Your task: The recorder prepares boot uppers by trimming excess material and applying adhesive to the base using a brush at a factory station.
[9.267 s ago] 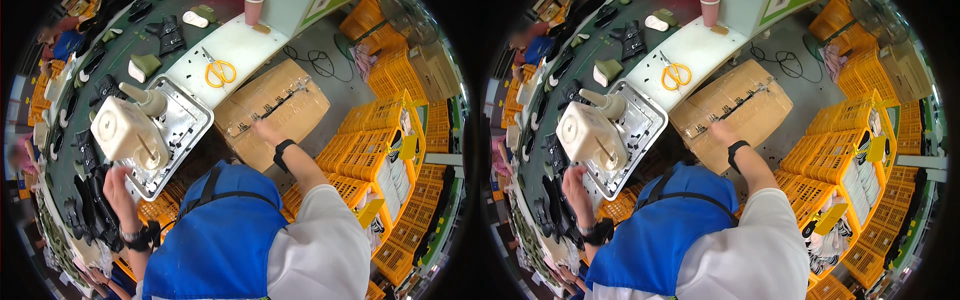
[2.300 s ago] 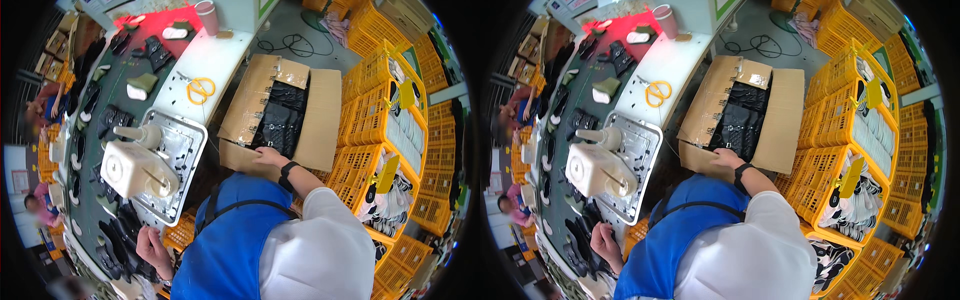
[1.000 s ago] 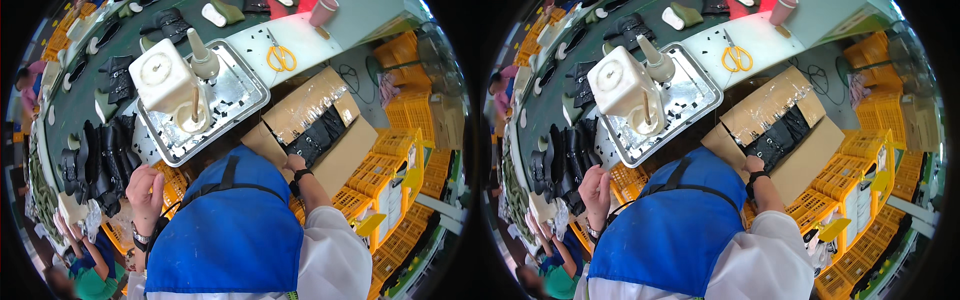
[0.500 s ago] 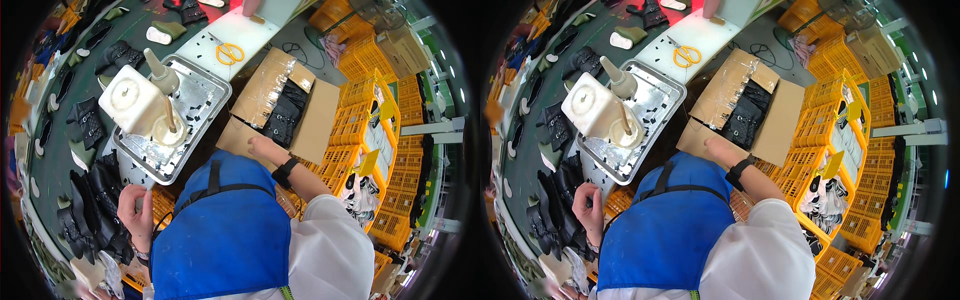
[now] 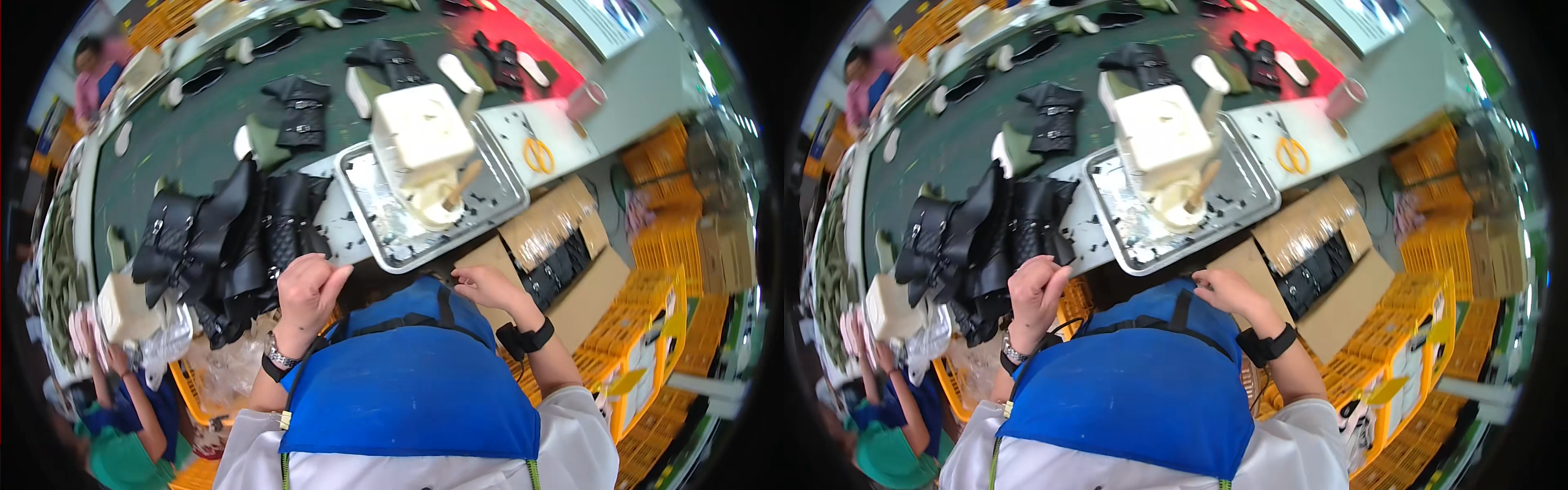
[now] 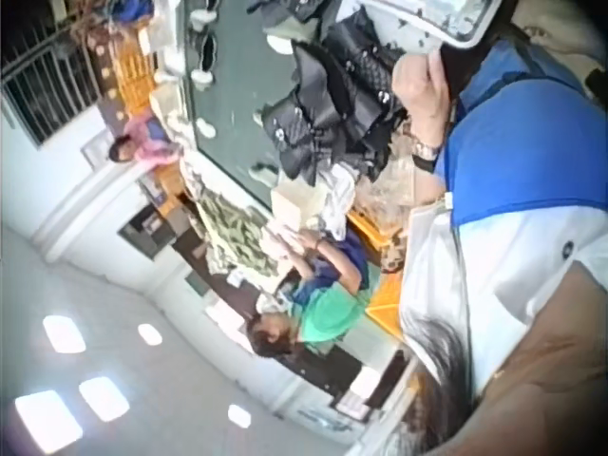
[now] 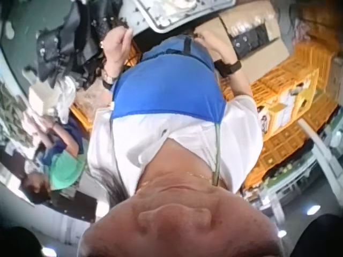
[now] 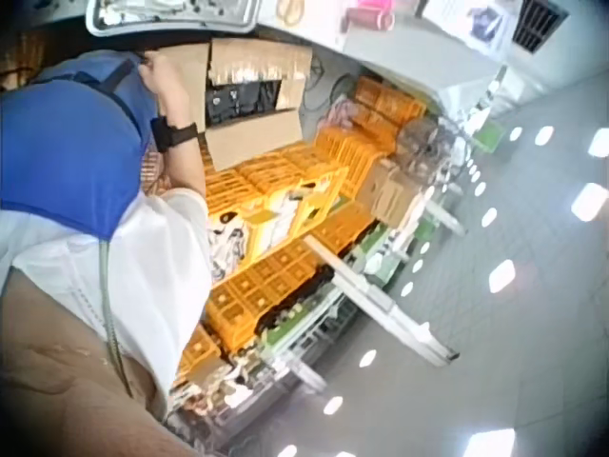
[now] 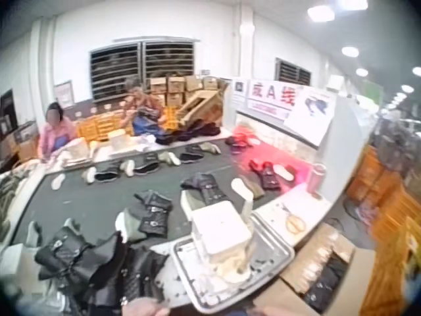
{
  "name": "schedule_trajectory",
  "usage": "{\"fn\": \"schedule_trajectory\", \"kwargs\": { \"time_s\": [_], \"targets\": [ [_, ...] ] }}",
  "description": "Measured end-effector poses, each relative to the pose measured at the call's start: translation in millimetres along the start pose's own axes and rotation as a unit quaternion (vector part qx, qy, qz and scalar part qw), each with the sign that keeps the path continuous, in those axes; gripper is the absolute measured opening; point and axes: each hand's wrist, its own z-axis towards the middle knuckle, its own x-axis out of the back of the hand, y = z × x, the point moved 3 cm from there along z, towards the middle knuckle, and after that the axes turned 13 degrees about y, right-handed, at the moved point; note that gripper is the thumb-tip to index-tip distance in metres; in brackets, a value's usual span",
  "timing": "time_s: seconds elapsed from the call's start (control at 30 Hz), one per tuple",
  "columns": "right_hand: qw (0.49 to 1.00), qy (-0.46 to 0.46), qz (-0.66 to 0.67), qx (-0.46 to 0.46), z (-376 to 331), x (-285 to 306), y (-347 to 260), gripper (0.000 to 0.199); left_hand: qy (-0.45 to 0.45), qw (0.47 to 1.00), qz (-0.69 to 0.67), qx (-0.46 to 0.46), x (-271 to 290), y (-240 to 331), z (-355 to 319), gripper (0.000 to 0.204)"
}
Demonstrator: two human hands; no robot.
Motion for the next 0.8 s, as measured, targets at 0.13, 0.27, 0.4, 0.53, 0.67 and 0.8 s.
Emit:
{"fn": "schedule_trajectory", "kwargs": {
  "time_s": [0.13,0.27,0.4,0.53,0.67,0.8],
  "targets": [
    [0.993,-0.036,0.033,0.108,40.3,6.9,-68.0,0.03,0.08,0.996,0.043,0.011,29.4,-6.7,-20.0,0.032],
    [0.971,-0.028,0.047,0.233,61.4,4.8,-104.2,0.027,0.133,0.968,0.077,0.196,45.3,-23.5,-39.3,0.04],
    [0.964,-0.052,0.025,0.261,64.0,4.8,-106.7,0.027,0.184,0.95,0.091,0.236,48.3,-35.9,-43.3,0.039],
    [0.965,-0.081,0.012,0.251,65.4,17.6,-94.0,0.028,0.221,0.935,0.17,0.22,53.8,-27.3,-22.7,0.033],
    [0.966,-0.034,0.031,0.255,61.4,45.2,-84.2,0.031,0.175,0.956,0.209,0.11,69.0,-30.0,12.0,0.031],
    [0.976,-0.006,0.031,0.214,57.5,66.8,-64.6,0.032,0.053,0.889,0.448,0.077,94.3,-29.6,40.5,0.059]
  ]
}}
